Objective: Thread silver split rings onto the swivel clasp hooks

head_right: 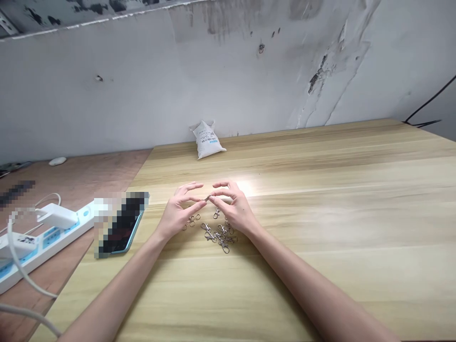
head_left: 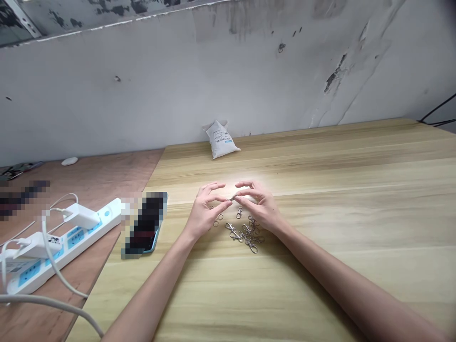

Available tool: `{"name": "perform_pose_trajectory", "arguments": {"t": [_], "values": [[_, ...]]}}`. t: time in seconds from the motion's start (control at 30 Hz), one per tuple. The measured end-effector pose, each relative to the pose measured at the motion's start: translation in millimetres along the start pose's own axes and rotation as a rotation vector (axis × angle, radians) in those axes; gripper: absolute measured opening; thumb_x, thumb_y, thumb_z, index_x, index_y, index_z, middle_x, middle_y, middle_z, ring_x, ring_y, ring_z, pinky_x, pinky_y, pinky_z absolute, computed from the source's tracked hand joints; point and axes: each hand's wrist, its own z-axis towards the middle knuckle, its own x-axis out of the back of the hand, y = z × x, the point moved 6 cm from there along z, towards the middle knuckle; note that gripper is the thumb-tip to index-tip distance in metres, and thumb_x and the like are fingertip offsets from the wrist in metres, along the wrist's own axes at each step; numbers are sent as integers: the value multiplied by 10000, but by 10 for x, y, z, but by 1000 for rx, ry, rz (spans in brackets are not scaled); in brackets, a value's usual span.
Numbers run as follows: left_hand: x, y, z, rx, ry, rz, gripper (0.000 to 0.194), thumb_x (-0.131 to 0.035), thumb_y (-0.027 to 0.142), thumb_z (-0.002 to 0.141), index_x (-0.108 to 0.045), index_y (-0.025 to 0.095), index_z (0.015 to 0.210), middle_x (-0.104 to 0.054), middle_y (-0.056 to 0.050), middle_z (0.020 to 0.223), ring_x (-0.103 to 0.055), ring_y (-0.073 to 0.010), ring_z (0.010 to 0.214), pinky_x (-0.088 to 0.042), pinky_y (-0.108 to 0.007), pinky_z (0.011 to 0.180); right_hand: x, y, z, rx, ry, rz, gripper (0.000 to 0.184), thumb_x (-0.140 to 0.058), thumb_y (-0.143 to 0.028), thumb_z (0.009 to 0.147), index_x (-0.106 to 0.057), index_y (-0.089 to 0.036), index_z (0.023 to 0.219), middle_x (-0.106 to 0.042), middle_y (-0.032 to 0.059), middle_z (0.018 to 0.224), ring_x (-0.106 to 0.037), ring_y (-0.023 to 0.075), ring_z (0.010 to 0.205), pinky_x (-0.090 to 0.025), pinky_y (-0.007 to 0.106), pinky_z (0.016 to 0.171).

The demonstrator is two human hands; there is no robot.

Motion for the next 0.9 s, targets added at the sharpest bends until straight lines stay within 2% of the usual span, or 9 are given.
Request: {"name": "perform_pose_trajectory", "arguments": {"t": [0.17, 0.23, 0.33, 0.43, 0.5, 0.6, 0.67, 0.77, 0.9], "values": [[50, 1, 9, -45, 18, 17, 64, -712, 309, 822, -756, 263, 822, -628, -39, 1265, -451, -249, 1303, -361, -540, 1104, -10, 74, 13, -58, -40, 42, 158, -639, -388, 857, -707, -246, 842, -557, 97, 1197, -502, 247, 1230, -547, 418, 896], [78, -3, 10, -66, 21, 57, 66, -706, 308, 829, -753, 263, 817, -614, -36, 1285, -437, -247, 1318, -361, -540, 1106, 1, 79, 18, -37, -45, -20, 147, -635, -373, 861, -694, -241, 833, -563, 98, 1198, -505, 248, 1233, -524, 441, 930], [90, 12, 8, -114, -9, 183, 89, -691, 325, 841, -749, 270, 801, -571, -31, 1350, -375, -266, 1374, -319, -586, 1119, 19, 26, 21, 75, -33, -250, 101, -624, -316, 871, -677, -242, 828, -595, 87, 1211, -432, 277, 1317, -384, 550, 1056], [61, 91, -9, -228, -18, 425, 97, -678, 306, 851, -745, 277, 787, -494, -20, 1442, -276, -300, 1437, -173, -673, 1144, -7, -34, 9, 180, -37, -469, 91, -610, -266, 876, -669, -235, 812, -600, 81, 1263, -301, 317, 1411, -228, 636, 1103], [12, 176, -36, -341, -7, 595, 118, -658, 241, 860, -734, 255, 771, -460, -22, 1476, -253, -306, 1451, -89, -683, 1159, -33, -51, -4, 220, -41, -545, 104, -595, -247, 878, -659, -226, 798, -589, 80, 1299, -262, 331, 1432, -179, 658, 1107], [-47, 266, -72, -451, 16, 724, 140, -628, 182, 860, -715, 226, 759, -458, -37, 1481, -286, -301, 1441, -71, -664, 1174, -37, -32, -16, 225, -25, -577, 102, -582, -244, 880, -655, -223, 812, -571, 78, 1340, -237, 332, 1446, -160, 660, 1114], [-37, 271, -75, -440, 40, 712, 129, -632, 214, 860, -718, 233, 766, -468, -43, 1471, -300, -299, 1434, -101, -658, 1172, -15, -5, -16, 206, -7, -567, 99, -583, -254, 881, -663, -229, 828, -566, 77, 1350, -234, 331, 1447, -180, 659, 1108], [16, 220, -64, -355, 70, 616, 101, -652, 284, 856, -738, 269, 806, -476, -33, 1461, -290, -288, 1436, -147, -637, 1166, 10, 9, -12, 195, -11, -531, 99, -584, -268, 883, -671, -240, 844, -574, 76, 1342, -250, 327, 1443, -203, 664, 1099], [29, 136, -48, -234, 25, 467, 94, -661, 332, 857, -751, 313, 873, -467, -16, 1465, -279, -291, 1436, -162, -642, 1151, 6, -40, -10, 210, -45, -472, 107, -569, -275, 899, -657, -241, 849, -572, 68, 1352, -224, 297, 1460, -161, 644, 1132]]}}
